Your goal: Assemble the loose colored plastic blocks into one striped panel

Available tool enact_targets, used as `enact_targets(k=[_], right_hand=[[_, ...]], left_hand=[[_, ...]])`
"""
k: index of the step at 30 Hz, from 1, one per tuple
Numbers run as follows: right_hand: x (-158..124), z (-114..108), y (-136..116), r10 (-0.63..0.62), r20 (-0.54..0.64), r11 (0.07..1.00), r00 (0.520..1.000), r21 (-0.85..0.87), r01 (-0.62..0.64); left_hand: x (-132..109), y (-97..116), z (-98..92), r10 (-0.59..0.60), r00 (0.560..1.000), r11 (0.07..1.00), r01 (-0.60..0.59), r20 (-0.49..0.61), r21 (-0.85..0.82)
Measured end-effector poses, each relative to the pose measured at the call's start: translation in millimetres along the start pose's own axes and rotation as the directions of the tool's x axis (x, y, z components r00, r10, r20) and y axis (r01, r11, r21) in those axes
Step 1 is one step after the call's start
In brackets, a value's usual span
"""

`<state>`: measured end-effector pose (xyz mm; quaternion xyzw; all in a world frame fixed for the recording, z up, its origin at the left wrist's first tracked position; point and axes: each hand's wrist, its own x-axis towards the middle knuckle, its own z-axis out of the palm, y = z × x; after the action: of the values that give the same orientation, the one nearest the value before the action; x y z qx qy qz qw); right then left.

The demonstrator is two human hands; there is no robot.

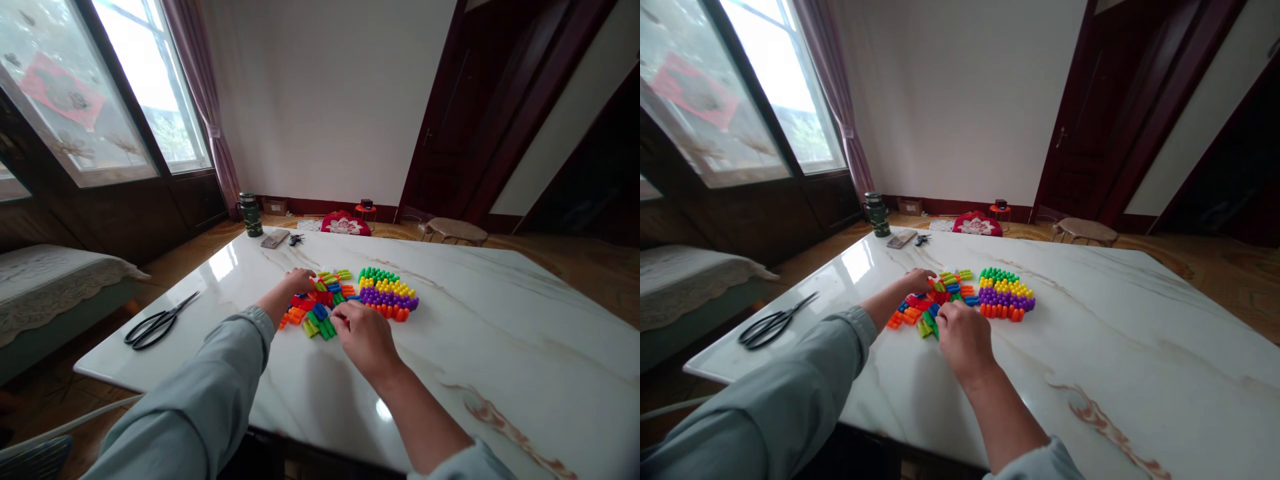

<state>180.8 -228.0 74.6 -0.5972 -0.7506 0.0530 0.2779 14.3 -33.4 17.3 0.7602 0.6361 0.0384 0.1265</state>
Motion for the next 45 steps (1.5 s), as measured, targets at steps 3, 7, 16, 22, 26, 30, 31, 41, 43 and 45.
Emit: enact_targets(k=[3, 7, 16, 22, 26, 30, 31, 41, 43, 45], right_hand=[[1, -3, 3, 0.019, 0.003, 1.0, 1.0, -0.007, -0.019], [2, -2, 8, 0.046, 0.011, 0.999, 0.999, -0.018, -0.045], [12, 17, 18, 0.19, -0.001, 0.968, 0.982, 0.169, -0.187], [22, 34, 22, 0.281, 0.104, 0.77, 0.954, 0.569, -0.289], [22, 34, 26, 0.229, 0.158, 0.74, 0.96, 0.613, -0.278], [20, 33, 34, 0.292, 0.277, 0.761, 0.915, 0.512, -0.398], [19, 33, 37, 0.314, 0.317, 0.767, 0.895, 0.472, -0.436], [22, 45, 51, 0.343, 0.215, 0.87, 0.914, 0.293, -0.396], [22, 42, 49, 0.316, 0.157, 0.929, 0.936, 0.147, -0.338], [20, 36, 43, 0.271, 0.18, 0.961, 0.946, 0.01, -0.277]], left_hand=[[1, 2, -6.8, -0.021, 1.0, 0.999, 0.022, 0.008, -0.049], [-7, 0, -15.3, -0.012, 0.998, 0.985, 0.001, -0.065, -0.17], [-53, 9, -32.3, -0.043, 0.984, 0.774, -0.076, -0.172, -0.628], [-104, 31, -20.4, 0.032, 0.996, 0.005, 0.078, 0.079, -0.997], [-120, 34, -15.8, 0.165, 0.98, 0.022, 0.109, 0.111, -0.994], [-114, 13, -26.2, -0.101, 0.994, 0.1, 0.053, 0.043, -0.994], [-111, 5, -28.6, -0.157, 0.987, 0.126, 0.041, 0.021, -0.991], [-101, -36, -7.6, -0.095, 0.994, 0.522, 0.005, -0.052, -0.853], [-98, -37, -6.4, -0.059, 0.981, 0.723, -0.087, -0.187, -0.685], [-97, -38, -5.5, 0.038, 0.968, 0.882, -0.15, -0.249, -0.447]])
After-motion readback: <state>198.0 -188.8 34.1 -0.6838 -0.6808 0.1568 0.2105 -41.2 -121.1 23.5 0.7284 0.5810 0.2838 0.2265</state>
